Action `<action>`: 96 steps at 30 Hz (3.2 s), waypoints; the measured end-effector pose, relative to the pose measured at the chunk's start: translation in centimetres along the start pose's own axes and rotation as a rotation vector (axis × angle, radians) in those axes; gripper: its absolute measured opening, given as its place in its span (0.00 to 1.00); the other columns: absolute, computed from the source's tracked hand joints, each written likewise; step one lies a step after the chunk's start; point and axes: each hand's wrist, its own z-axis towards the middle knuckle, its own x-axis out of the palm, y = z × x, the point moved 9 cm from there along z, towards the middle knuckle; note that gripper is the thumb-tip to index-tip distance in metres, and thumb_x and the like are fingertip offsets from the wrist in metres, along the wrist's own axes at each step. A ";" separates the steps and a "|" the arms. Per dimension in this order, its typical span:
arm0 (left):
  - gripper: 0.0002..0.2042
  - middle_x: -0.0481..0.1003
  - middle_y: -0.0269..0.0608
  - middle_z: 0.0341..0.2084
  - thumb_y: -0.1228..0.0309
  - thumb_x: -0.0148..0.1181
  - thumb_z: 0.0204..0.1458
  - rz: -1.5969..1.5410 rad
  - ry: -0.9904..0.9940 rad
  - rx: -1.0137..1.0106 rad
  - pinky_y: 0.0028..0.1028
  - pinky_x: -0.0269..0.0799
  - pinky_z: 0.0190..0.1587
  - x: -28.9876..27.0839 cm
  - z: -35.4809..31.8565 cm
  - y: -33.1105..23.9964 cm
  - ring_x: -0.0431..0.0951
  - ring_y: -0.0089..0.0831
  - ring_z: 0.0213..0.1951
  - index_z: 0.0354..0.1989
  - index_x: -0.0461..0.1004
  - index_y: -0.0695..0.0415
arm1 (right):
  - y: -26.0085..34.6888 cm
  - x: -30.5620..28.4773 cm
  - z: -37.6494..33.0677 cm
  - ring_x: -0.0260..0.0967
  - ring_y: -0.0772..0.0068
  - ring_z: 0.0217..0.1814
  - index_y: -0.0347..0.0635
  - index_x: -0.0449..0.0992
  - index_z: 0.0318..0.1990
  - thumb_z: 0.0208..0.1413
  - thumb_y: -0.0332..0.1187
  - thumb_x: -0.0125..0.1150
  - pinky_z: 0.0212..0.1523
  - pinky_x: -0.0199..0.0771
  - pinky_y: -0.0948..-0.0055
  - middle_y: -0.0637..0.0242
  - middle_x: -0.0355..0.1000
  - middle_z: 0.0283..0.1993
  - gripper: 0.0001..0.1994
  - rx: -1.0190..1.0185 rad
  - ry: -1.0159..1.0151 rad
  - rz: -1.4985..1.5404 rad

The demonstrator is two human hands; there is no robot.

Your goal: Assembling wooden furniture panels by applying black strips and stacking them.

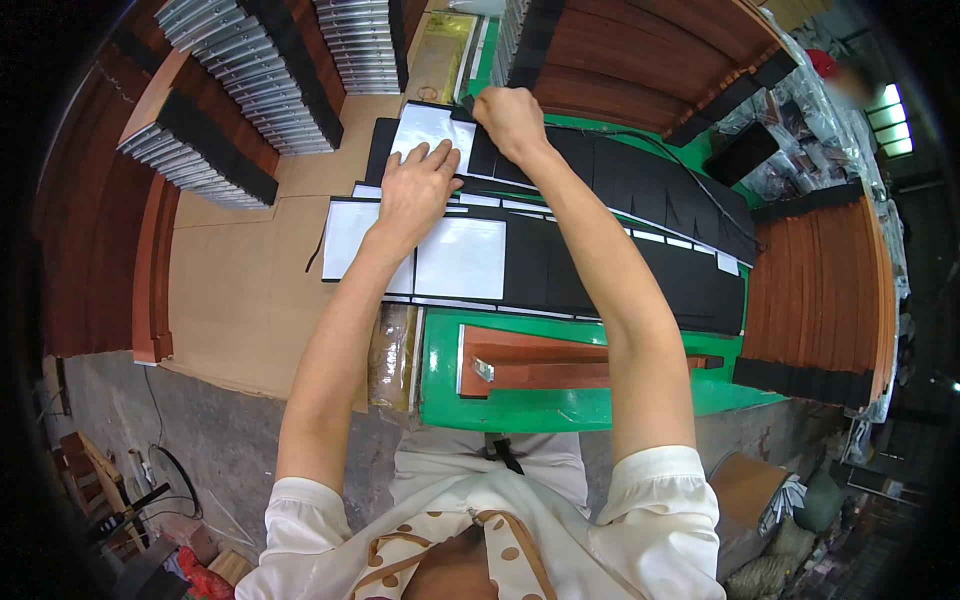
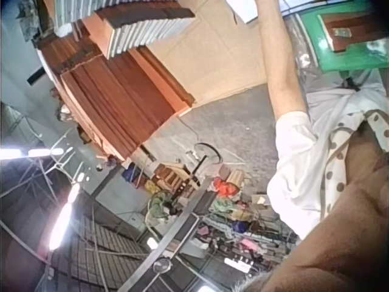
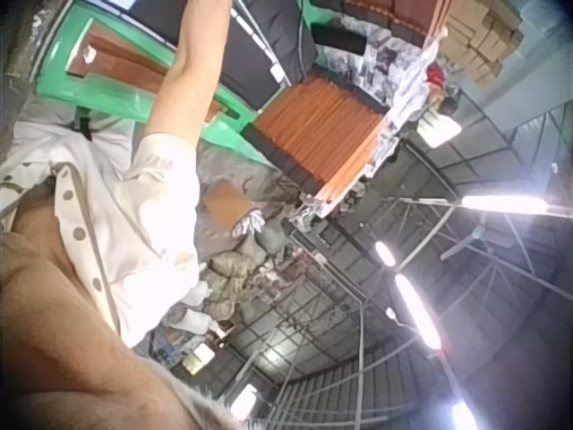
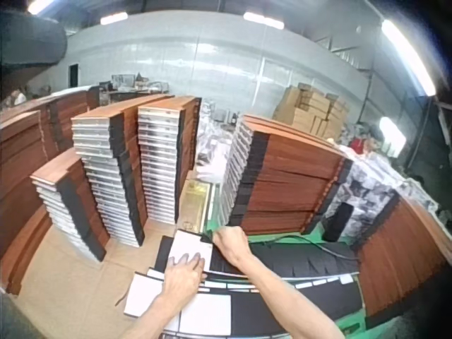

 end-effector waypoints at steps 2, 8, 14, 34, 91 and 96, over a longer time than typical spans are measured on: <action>0.17 0.74 0.42 0.47 0.65 0.60 0.46 -0.035 0.025 -0.005 0.42 0.67 0.47 0.0 0.2 0.4 0.73 0.38 0.46 0.45 0.74 0.57 | -2.2 -0.3 -1.5 0.74 0.73 0.26 0.34 0.78 0.36 0.55 0.32 0.55 0.32 0.77 0.74 0.62 0.76 0.26 0.10 0.414 0.168 0.672; 0.08 0.77 0.40 0.30 0.73 0.54 0.54 -0.665 -0.262 -0.290 0.23 0.69 0.34 -10.0 -1.9 1.4 0.76 0.28 0.30 0.39 0.76 0.62 | 4.5 -10.3 -8.0 0.73 0.79 0.27 0.34 0.78 0.35 0.51 0.29 0.58 0.29 0.73 0.77 0.62 0.74 0.25 0.08 0.081 0.037 0.595; 0.10 0.76 0.37 0.23 0.69 0.66 0.45 -1.083 -0.148 -0.470 0.22 0.67 0.27 -13.7 -7.0 -4.9 0.72 0.19 0.24 0.30 0.77 0.64 | 10.8 -19.0 -17.1 0.70 0.67 0.24 0.39 0.73 0.27 0.38 0.23 0.60 0.24 0.71 0.75 0.66 0.70 0.24 0.06 -0.437 -0.401 0.271; 0.17 0.75 0.44 0.35 0.78 0.66 0.39 -0.932 -0.049 -0.124 0.24 0.71 0.34 -18.3 -17.9 -13.7 0.74 0.28 0.30 0.41 0.75 0.63 | 11.8 -20.4 -29.5 0.71 0.67 0.35 0.39 0.77 0.37 0.41 0.24 0.66 0.33 0.73 0.72 0.64 0.73 0.35 0.12 -0.183 -0.009 0.778; 0.11 0.74 0.40 0.32 0.80 0.61 0.44 -0.697 -0.157 -0.083 0.29 0.70 0.36 -12.0 -14.4 -11.2 0.74 0.33 0.34 0.38 0.75 0.59 | 7.4 -15.0 -26.8 0.67 0.67 0.42 0.44 0.79 0.40 0.40 0.26 0.66 0.39 0.70 0.70 0.69 0.72 0.37 0.15 -0.001 -0.126 0.594; 0.13 0.73 0.38 0.30 0.79 0.61 0.42 -0.637 -0.257 -0.004 0.31 0.66 0.34 -12.6 -14.4 -12.4 0.73 0.35 0.31 0.38 0.77 0.52 | 8.3 -15.3 -27.8 0.67 0.64 0.45 0.46 0.79 0.36 0.37 0.25 0.64 0.42 0.70 0.68 0.67 0.71 0.40 0.14 -0.108 -0.202 0.379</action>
